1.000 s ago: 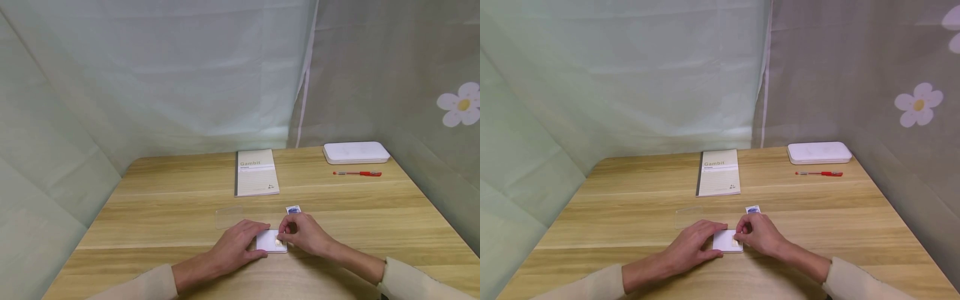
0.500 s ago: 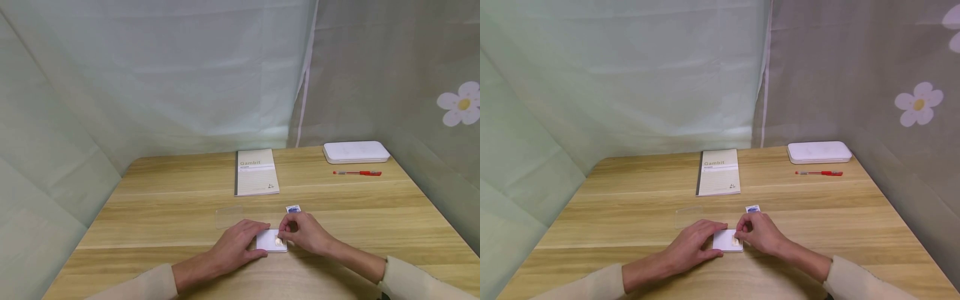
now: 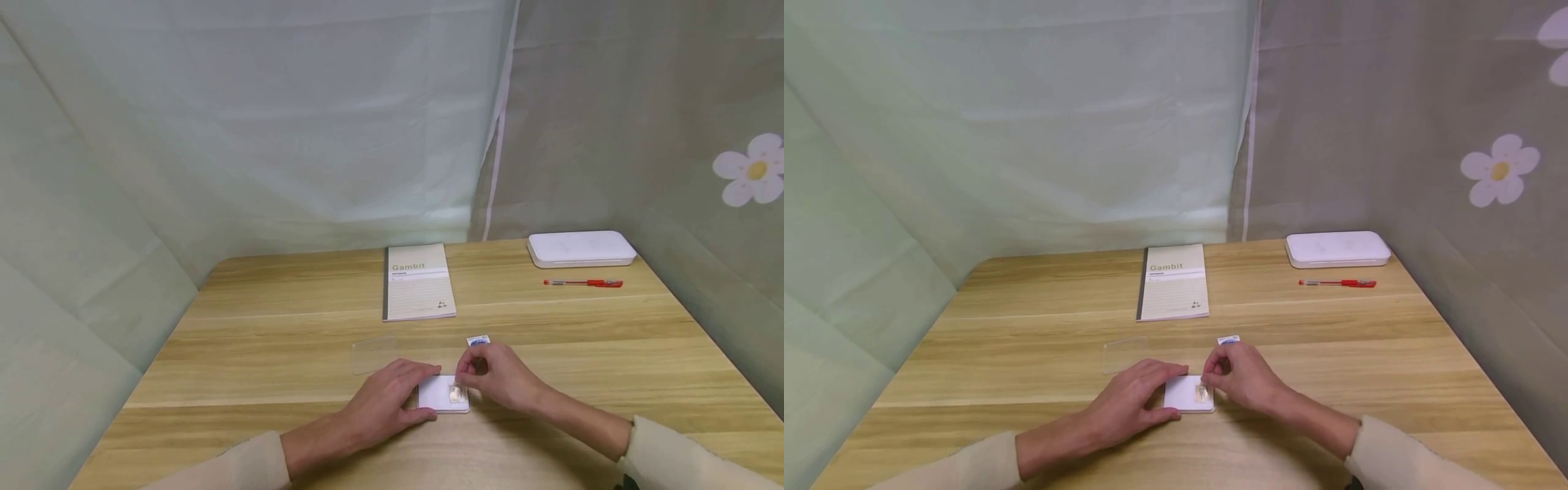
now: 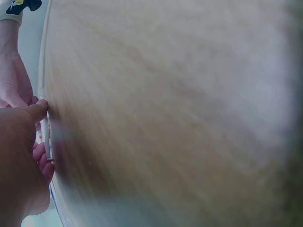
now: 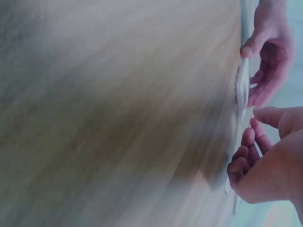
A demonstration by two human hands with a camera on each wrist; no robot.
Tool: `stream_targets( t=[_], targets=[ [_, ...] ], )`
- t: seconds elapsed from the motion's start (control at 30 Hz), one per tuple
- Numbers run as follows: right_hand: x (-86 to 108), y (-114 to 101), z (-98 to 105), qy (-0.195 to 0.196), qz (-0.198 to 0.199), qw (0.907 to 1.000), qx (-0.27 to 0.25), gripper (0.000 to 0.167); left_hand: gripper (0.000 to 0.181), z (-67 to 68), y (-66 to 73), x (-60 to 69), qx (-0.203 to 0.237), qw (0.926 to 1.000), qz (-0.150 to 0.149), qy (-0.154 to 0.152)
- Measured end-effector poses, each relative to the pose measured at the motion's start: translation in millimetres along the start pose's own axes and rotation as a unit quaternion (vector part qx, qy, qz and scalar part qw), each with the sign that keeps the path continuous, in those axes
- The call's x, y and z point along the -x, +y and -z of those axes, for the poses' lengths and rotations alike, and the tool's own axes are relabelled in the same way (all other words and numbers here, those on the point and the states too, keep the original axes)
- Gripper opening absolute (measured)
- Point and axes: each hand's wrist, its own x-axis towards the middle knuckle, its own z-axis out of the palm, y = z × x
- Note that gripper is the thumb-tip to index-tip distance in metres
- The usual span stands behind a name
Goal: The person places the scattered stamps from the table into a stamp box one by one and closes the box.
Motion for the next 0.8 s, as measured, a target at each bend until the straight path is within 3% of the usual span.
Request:
stream_targets(
  t=[0.27, 0.47, 0.63, 0.8],
  targets=[
    [-8.8, -0.5, 17.9, 0.052, -0.041, 0.9977, 0.007, 0.005, 0.062, -1.6, -1.2, 1.0, -0.001, 0.9998, -0.013, 0.015],
    [-16.7, 4.7, 33.5, 0.081, -0.030, 0.9958, 0.032, 0.017, 0.063, -1.0, -0.5, 0.6, -0.001, 0.9999, -0.009, 0.008],
    [-21.5, 15.3, 42.9, 0.089, -0.026, 0.9945, 0.049, 0.029, 0.063, -0.6, -0.2, 0.7, -0.005, 0.9999, -0.008, 0.006],
    [-24.4, 30.2, 47.1, 0.084, -0.018, 0.9941, 0.066, 0.031, 0.062, -0.7, 0.0, 0.8, -0.003, 1.0000, -0.001, 0.000]
  ],
)
